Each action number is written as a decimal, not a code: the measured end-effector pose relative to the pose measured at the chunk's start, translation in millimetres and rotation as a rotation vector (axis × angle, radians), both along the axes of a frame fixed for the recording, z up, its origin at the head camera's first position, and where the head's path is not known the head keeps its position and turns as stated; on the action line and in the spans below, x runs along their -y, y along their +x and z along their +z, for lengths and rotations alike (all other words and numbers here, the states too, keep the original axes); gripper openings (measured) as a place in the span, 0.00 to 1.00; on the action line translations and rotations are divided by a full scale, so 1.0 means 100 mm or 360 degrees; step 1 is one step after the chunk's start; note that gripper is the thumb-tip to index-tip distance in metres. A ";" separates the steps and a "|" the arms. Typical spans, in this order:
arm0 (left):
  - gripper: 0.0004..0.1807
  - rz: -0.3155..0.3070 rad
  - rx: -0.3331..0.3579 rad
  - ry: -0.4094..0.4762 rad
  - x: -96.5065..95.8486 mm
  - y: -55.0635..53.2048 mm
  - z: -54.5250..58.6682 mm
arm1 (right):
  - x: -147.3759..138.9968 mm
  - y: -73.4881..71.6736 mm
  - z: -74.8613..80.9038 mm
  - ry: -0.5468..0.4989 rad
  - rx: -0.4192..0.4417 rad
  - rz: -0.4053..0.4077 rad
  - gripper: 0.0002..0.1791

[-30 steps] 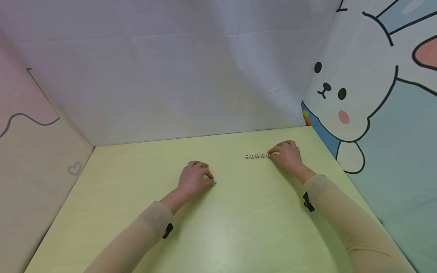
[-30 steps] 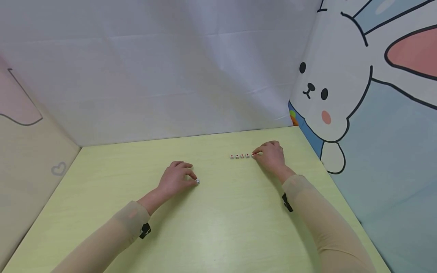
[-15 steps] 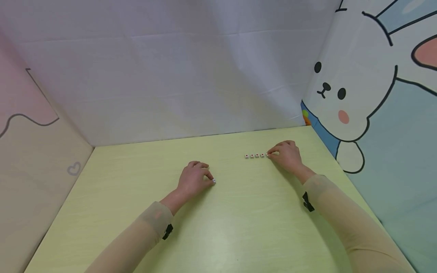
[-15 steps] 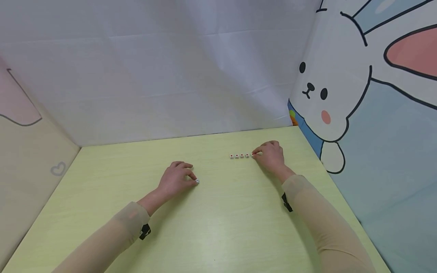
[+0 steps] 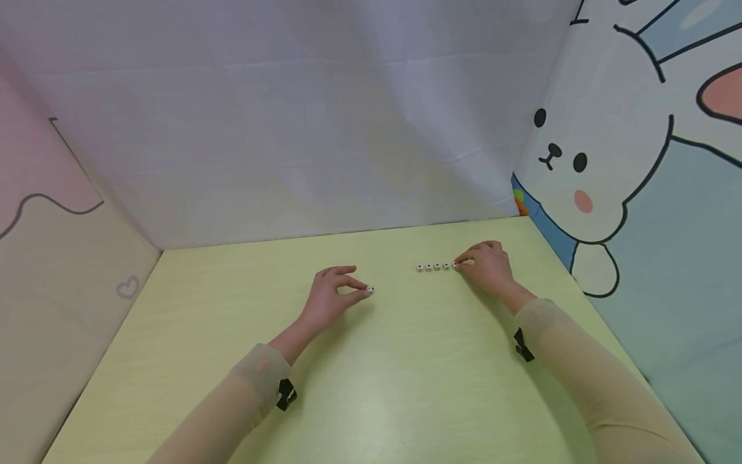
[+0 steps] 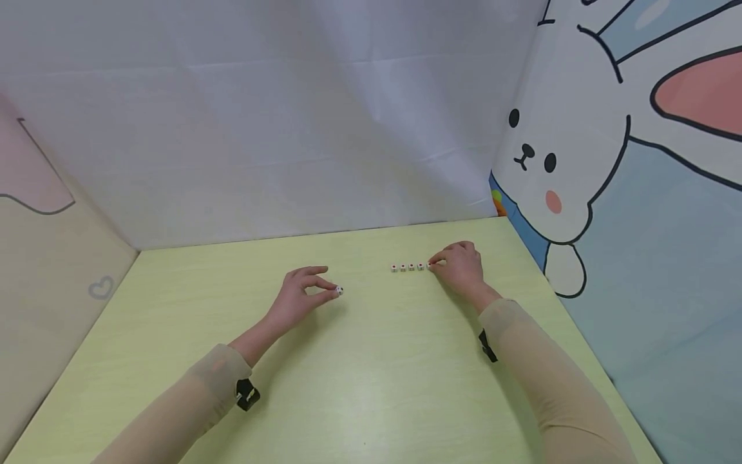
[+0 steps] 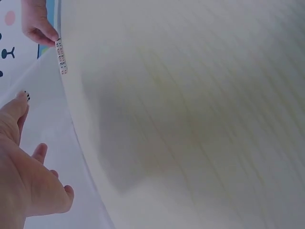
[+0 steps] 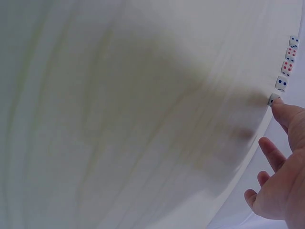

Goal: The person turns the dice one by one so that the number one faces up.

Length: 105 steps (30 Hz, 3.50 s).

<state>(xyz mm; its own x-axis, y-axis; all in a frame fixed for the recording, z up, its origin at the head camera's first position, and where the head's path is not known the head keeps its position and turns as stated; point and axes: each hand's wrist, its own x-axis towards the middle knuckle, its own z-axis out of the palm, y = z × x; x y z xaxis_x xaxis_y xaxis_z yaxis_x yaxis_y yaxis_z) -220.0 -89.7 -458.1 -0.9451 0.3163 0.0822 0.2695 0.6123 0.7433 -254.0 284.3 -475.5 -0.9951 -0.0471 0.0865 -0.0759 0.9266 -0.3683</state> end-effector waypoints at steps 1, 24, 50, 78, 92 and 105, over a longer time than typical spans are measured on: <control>0.11 0.0008 0.0030 0.0072 0.00 0.00 0.01 | 0.00 0.00 0.00 0.0001 0.0003 -0.0001 0.11; 0.07 0.0028 0.0036 -0.0174 -0.07 -0.02 -0.25 | 0.00 -0.01 -0.02 -0.0032 0.0016 -0.0021 0.12; 0.07 -0.0006 -0.0117 -0.0390 -0.04 0.01 -0.34 | 0.02 -0.01 0.00 -0.0031 0.0017 -0.0032 0.12; 0.10 0.0017 -0.0171 -0.0502 -0.02 0.04 -0.21 | 0.00 -0.03 -0.02 -0.0021 0.0049 -0.0044 0.12; 0.07 0.0032 -0.0144 -0.0500 -0.09 0.07 -0.22 | -0.01 -0.04 -0.04 -0.0042 0.0044 -0.0048 0.12; 0.06 0.0024 -0.0159 -0.0468 -0.13 0.03 -0.20 | -0.01 -0.05 -0.04 -0.0045 0.0043 -0.0059 0.12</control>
<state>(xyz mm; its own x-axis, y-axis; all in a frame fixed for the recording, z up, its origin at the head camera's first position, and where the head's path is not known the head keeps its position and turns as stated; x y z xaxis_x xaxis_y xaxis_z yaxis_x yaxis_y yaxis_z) -217.3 -76.3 -478.1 -0.9418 0.3260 0.0821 0.3215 0.8018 0.5038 -258.8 285.3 -479.5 -0.9981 -0.0083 0.0606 -0.0317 0.9179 -0.3956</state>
